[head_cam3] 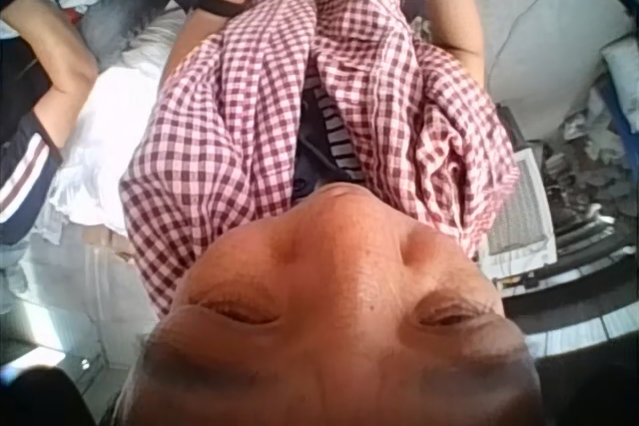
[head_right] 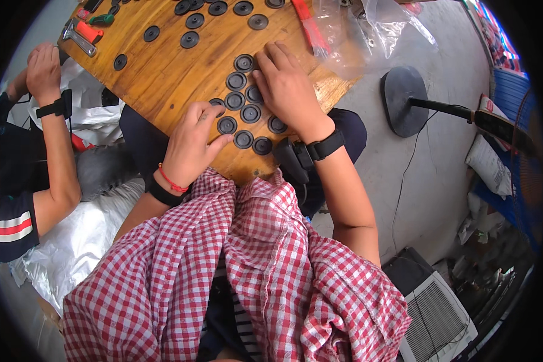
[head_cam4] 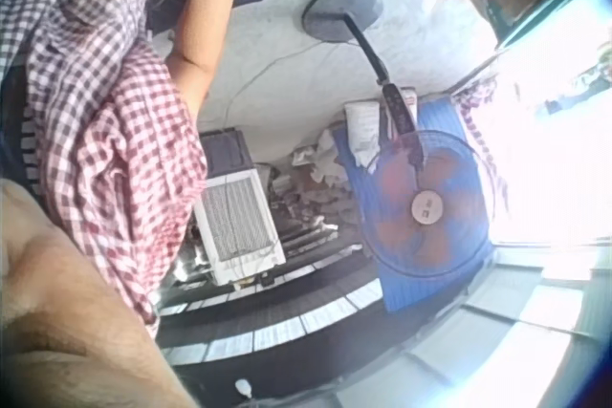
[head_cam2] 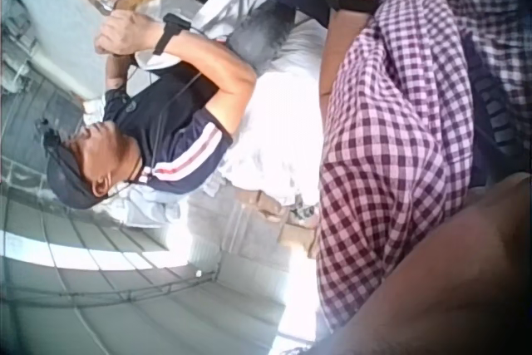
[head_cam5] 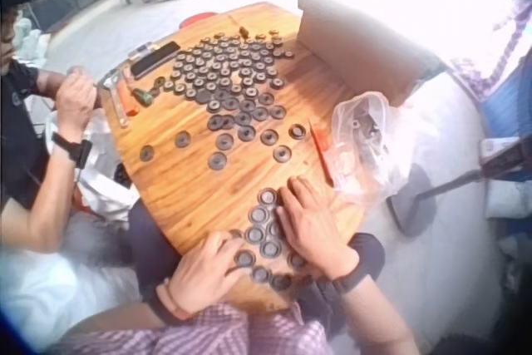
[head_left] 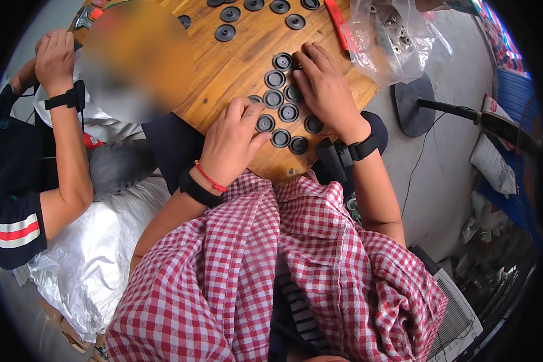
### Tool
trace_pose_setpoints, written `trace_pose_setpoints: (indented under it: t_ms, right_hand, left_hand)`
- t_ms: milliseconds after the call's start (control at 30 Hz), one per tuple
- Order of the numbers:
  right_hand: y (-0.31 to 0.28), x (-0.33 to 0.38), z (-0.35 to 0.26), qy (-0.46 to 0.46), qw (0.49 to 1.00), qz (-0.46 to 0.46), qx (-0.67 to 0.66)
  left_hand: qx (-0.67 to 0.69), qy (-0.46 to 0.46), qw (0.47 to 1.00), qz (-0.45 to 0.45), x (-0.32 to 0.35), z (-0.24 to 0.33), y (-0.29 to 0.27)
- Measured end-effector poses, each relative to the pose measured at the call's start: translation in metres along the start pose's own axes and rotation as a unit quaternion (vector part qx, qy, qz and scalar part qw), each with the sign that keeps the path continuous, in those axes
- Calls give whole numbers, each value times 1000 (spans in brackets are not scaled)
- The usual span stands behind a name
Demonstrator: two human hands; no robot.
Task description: Assembling metal bearings into circular black grommets on a wooden board and using a mallet to secure them.
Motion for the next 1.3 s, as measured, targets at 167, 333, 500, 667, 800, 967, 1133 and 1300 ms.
trace_pose_setpoints:
  t_ms: [167, 333, 500, 667, 800, 967, 1133, 1300]
  right_hand:
    - [-43, -6, 11, 70, 986, 144, -44]
    - [-60, -31, 78, 188, 969, 137, 77]
    - [-72, -21, 188, 272, 922, 39, 273]
    - [-63, -48, 80, 230, 942, 218, 115]
    - [-12, -51, 39, 198, 965, 140, 99]
    - [32, -65, 85, 172, 945, -9, 278]
    - [5, -62, 58, 160, 972, 61, 163]
    - [-43, -22, -5, 380, 836, 120, -377]
  left_hand:
    - [21, -28, 999, 19, -11, -7, -16]
    - [-37, 23, 992, 116, -26, -40, -26]
    - [65, 63, 995, 36, -60, 3, 7]
    - [3, 174, 984, 33, -91, 25, 24]
    - [-152, 215, 965, -7, -91, 20, 29]
    - [-193, 198, 961, 6, -97, 20, 37]
    - [-157, 135, 978, -33, -102, 6, 31]
    - [-128, 93, 986, -48, -105, -12, 26]
Point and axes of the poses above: each hand's wrist, its own x-axis away from the middle knuckle, its own y-axis out of the palm, z = x × y, the point moved 3 cm from there along -x, towards the middle knuckle, and after that the axes turned 10 degrees about z, right-handed, at the moved point
